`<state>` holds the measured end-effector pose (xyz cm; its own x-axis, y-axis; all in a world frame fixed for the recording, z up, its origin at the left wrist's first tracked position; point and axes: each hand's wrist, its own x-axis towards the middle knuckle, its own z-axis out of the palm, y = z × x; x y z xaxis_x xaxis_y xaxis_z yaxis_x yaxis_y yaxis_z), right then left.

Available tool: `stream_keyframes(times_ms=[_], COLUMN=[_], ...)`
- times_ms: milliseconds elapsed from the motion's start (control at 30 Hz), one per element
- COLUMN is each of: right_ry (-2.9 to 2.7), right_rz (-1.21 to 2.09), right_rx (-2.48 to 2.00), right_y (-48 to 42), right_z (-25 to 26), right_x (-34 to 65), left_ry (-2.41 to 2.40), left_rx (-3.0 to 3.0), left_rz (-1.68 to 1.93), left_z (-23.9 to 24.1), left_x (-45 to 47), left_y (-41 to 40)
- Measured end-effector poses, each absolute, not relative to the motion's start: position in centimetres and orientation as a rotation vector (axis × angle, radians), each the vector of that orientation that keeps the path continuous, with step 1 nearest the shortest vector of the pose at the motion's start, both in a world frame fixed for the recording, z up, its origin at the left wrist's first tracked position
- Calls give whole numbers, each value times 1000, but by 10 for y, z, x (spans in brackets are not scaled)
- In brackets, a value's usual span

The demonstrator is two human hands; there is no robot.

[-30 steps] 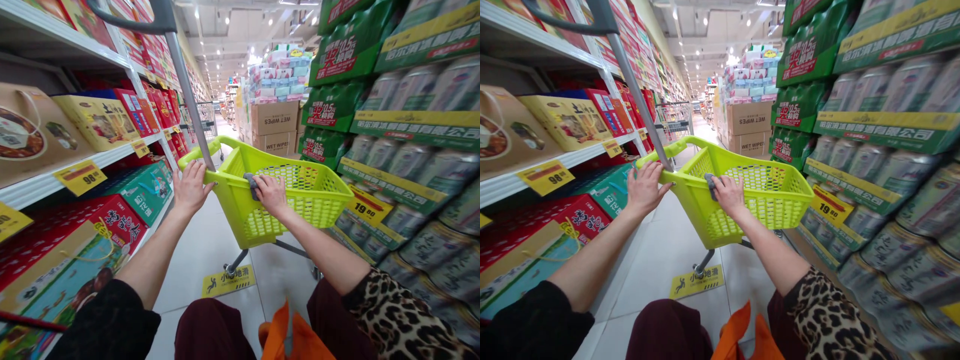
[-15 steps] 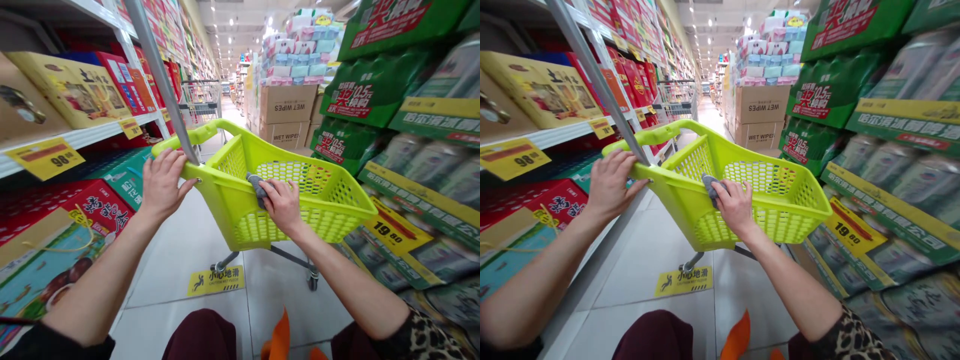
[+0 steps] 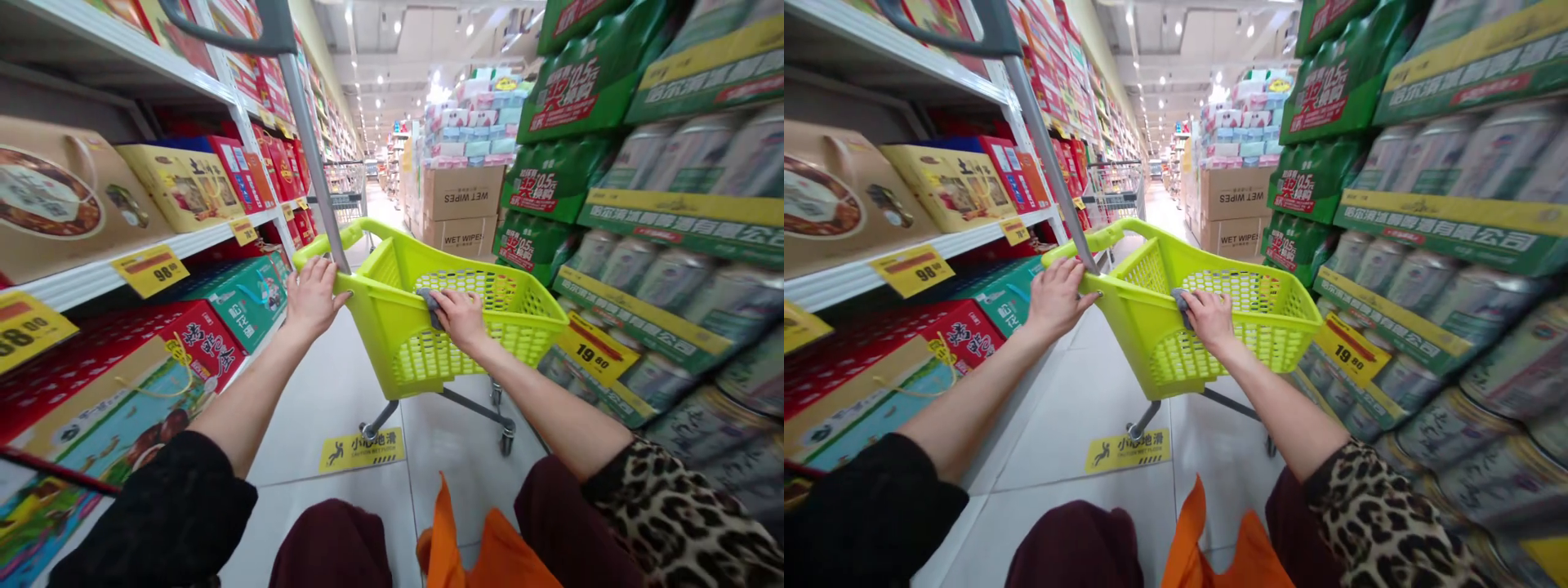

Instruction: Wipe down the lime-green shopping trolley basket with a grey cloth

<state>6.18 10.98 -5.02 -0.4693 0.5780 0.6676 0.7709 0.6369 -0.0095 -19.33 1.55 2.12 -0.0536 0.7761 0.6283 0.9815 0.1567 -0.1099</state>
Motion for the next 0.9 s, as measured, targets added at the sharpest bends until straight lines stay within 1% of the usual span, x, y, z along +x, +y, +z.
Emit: stream_keyframes(times_ms=[200, 333, 467, 567, 633, 733, 900], right_ry=[-2346, -2392, -2370, -2374, -2369, -2351, -2263], right_rz=[-403, -417, -401, -399, -401, -418, -475], right_rx=[-953, -954, -1042, -1045, -1031, -1000, -997], right_y=[100, 105, 107, 106, 107, 108, 117], right_z=[-31, -32, -37, -38, -39, -44, -65], right_x=[43, 67, 92, 95, 96, 101, 129], left_ry=[-1914, -1910, -1888, -1768, -1782, -1798, -1759], left_rx=[-1641, -1634, -1529, -1767, -1835, -1856, -1837], left_rz=[-477, -497, -616, -461, -365, -295, -312], left_z=[20, 18, 13, 1, -7, -14, -16], left_x=[-184, -177, -134, -93, -77, -73, -85], left_y=[0, -7, -3, 10, 20, 29, 26])
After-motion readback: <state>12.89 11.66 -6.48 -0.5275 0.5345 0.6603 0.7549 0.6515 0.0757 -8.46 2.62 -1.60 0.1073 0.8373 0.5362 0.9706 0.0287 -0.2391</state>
